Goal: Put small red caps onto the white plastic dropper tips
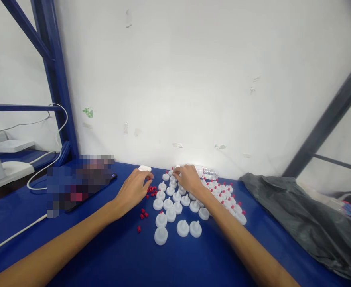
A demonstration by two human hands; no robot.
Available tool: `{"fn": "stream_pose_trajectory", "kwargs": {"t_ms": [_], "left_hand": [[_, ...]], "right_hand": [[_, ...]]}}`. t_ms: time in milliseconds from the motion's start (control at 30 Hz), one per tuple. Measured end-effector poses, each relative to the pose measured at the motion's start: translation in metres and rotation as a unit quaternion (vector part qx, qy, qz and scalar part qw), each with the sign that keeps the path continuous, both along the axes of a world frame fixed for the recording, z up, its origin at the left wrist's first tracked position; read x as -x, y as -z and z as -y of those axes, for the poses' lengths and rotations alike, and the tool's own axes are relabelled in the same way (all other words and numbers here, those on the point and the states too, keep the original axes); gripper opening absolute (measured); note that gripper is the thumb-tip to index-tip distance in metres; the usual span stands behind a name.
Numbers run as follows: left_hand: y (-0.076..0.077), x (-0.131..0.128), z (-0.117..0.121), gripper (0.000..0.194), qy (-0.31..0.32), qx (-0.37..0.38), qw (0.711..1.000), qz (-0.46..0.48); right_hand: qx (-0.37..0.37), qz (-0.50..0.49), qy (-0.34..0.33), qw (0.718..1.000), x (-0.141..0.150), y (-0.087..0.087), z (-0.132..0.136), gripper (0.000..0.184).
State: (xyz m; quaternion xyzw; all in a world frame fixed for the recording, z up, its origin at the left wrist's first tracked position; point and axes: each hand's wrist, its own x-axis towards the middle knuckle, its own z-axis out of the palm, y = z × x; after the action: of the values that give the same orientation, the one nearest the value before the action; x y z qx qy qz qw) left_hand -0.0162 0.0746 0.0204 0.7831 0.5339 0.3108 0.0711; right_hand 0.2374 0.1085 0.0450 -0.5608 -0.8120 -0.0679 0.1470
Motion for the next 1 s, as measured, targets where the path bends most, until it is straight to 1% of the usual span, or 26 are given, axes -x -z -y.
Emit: {"fn": "stream_pose_trajectory", "kwargs": {"t_ms": [33,100,200,400,533,700,833,900,1000], "left_hand": [[0.000,0.000,0.000,0.023,0.001,0.000,1.000,-0.002],[0.001,0.001,-0.001,0.021,0.007,0.002,1.000,-0.008],[0.004,0.001,-0.002,0.022,0.020,0.008,1.000,-0.018],[0.009,0.000,-0.006,0.026,0.037,0.022,0.999,-0.028],[0.009,0.000,-0.004,0.026,0.039,0.020,0.999,-0.023],[0.004,-0.001,0.001,0.031,0.040,-0.001,0.999,0.007],[-0.001,-0.001,0.003,0.035,0.036,-0.020,0.998,0.053],[-0.005,-0.002,0.005,0.038,0.038,-0.028,0.995,0.085],[-0.012,-0.003,0.007,0.048,0.052,-0.024,0.989,0.135]], "right_hand": [[-0.003,-0.002,-0.002,1.000,0.000,0.000,0.001,0.031],[-0.005,-0.003,-0.015,1.000,0.001,-0.001,0.003,0.039],[0.010,0.006,-0.042,0.999,0.001,0.002,0.002,0.047],[0.042,0.023,-0.049,0.998,0.001,0.011,-0.005,0.049],[0.034,0.015,-0.057,0.998,0.002,0.009,-0.004,0.046],[-0.002,-0.016,-0.072,0.997,0.001,-0.003,0.000,0.043],[-0.037,-0.052,-0.101,0.993,0.003,-0.022,0.007,0.046],[-0.053,-0.070,-0.127,0.988,0.009,-0.032,0.015,0.048],[-0.068,-0.087,-0.187,0.976,0.023,-0.042,0.029,0.047]]}}
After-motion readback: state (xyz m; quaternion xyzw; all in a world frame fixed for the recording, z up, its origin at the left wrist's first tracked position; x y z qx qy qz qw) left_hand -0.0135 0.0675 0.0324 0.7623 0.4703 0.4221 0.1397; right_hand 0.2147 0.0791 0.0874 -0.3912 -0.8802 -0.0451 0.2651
